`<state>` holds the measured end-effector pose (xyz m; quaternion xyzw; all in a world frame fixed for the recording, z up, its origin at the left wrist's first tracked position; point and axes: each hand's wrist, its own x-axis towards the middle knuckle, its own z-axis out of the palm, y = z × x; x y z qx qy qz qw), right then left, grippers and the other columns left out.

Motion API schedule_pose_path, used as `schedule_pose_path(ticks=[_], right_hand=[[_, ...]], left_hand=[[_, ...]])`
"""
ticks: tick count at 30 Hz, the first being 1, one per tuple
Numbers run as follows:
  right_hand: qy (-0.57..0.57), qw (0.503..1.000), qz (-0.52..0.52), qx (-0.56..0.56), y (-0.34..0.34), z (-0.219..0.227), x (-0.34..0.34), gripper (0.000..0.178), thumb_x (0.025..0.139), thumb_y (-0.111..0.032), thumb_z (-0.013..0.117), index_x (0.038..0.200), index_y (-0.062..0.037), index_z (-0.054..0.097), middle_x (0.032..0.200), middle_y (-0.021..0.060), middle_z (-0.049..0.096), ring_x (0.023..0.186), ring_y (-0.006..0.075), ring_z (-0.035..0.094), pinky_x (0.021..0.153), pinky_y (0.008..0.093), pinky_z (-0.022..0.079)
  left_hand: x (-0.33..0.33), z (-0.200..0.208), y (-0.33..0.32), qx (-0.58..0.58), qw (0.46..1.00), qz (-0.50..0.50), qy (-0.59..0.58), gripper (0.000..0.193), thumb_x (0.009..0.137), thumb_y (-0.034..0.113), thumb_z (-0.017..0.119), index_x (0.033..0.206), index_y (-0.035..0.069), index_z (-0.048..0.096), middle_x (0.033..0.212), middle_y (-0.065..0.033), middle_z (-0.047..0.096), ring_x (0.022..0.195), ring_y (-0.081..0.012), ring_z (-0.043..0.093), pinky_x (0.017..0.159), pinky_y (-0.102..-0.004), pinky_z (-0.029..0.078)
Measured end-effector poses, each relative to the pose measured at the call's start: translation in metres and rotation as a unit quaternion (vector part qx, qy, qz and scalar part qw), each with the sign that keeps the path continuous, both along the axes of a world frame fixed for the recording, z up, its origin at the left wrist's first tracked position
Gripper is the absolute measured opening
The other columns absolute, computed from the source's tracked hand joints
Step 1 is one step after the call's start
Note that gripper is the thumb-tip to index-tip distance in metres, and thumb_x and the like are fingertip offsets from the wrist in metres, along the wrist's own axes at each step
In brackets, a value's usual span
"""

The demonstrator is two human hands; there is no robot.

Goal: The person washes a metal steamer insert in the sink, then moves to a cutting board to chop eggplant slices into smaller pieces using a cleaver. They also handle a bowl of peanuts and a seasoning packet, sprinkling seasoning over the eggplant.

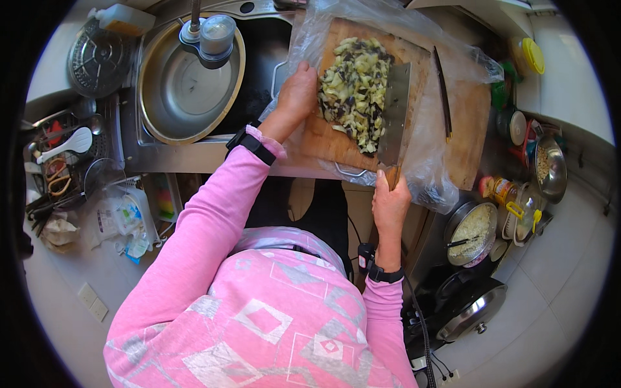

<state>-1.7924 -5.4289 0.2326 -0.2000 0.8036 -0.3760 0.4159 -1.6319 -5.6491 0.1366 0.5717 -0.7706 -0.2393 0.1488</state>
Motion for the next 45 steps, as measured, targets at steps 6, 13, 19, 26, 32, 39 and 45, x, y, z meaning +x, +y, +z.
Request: schedule_pose_path(ticks=[6, 13, 19, 26, 32, 39, 45], right_hand=[[-0.056, 0.998, -0.019, 0.001, 0.020, 0.009, 0.008, 0.015, 0.094, -0.019, 0.062, 0.090, -0.0071, 0.054, 0.055, -0.0034, 0.045, 0.041, 0.0055, 0.041, 0.036, 0.0213, 0.033], [0.080, 0.992, 0.008, -0.095, -0.005, -0.013, 0.009, 0.019, 0.093, -0.022, 0.062, 0.092, -0.0039, 0.056, 0.059, 0.0055, 0.055, 0.044, 0.0170, 0.053, 0.041, 0.0286, 0.039], [0.236, 0.965, 0.108, -0.038, -0.038, -0.016, 0.015, 0.032, 0.087, -0.026, 0.067, 0.090, 0.0038, 0.057, 0.079, 0.0298, 0.063, 0.079, 0.0494, 0.060, 0.066, 0.0521, 0.047], [0.252, 0.957, 0.144, -0.017, -0.050, -0.020, 0.027, 0.028, 0.087, -0.024, 0.066, 0.090, 0.0022, 0.057, 0.075, 0.0286, 0.063, 0.074, 0.0478, 0.062, 0.065, 0.0527, 0.049], [0.247, 0.964, 0.056, -0.078, -0.015, -0.015, 0.014, 0.026, 0.087, -0.022, 0.067, 0.096, 0.0012, 0.060, 0.077, 0.0242, 0.065, 0.073, 0.0428, 0.063, 0.065, 0.0468, 0.049], [0.068, 0.996, -0.041, 0.034, -0.007, -0.023, -0.019, 0.025, 0.090, -0.023, 0.066, 0.095, 0.0011, 0.061, 0.070, 0.0133, 0.064, 0.065, 0.0226, 0.064, 0.062, 0.0388, 0.050], [0.216, 0.970, 0.026, -0.109, -0.021, -0.019, 0.009, 0.028, 0.086, -0.023, 0.068, 0.093, 0.0026, 0.057, 0.081, 0.0276, 0.065, 0.080, 0.0475, 0.062, 0.068, 0.0507, 0.050]], left_hand=[[0.004, 0.007, -0.006, -0.054, 0.992, 0.012, 0.112, 0.015, 0.078, 0.003, 0.065, 0.092, -0.002, 0.063, 0.092, -0.0216, 0.063, 0.084, -0.0379, 0.063, 0.073, -0.0443, 0.051], [-0.022, 0.030, 0.030, -0.005, 0.955, -0.012, 0.295, 0.024, 0.080, 0.002, 0.068, 0.104, -0.002, 0.066, 0.097, -0.0129, 0.062, 0.070, -0.0217, 0.062, 0.066, -0.0326, 0.051], [0.007, 0.019, 0.038, 0.034, 0.971, 0.076, 0.224, 0.031, 0.076, -0.001, 0.065, 0.107, 0.000, 0.064, 0.101, -0.0167, 0.061, 0.074, -0.0271, 0.063, 0.069, -0.0365, 0.051], [-0.007, 0.013, 0.031, -0.008, 0.991, 0.052, 0.124, 0.045, 0.071, -0.001, 0.063, 0.117, -0.003, 0.060, 0.110, -0.0233, 0.055, 0.100, -0.0392, 0.058, 0.089, -0.0420, 0.048], [-0.032, 0.011, 0.007, 0.109, 0.981, 0.035, 0.155, 0.044, 0.071, -0.001, 0.061, 0.115, -0.004, 0.060, 0.113, -0.0255, 0.055, 0.102, -0.0429, 0.056, 0.092, -0.0449, 0.046], [-0.095, 0.046, 0.047, 0.047, 0.987, -0.058, 0.144, 0.042, 0.073, 0.004, 0.066, 0.113, -0.005, 0.059, 0.112, -0.0239, 0.054, 0.103, -0.0435, 0.056, 0.091, -0.0437, 0.047], [-0.054, 0.061, 0.051, -0.066, 0.984, -0.057, 0.155, 0.038, 0.076, -0.004, 0.060, 0.114, -0.002, 0.062, 0.109, -0.0191, 0.056, 0.091, -0.0344, 0.061, 0.081, -0.0398, 0.050]])
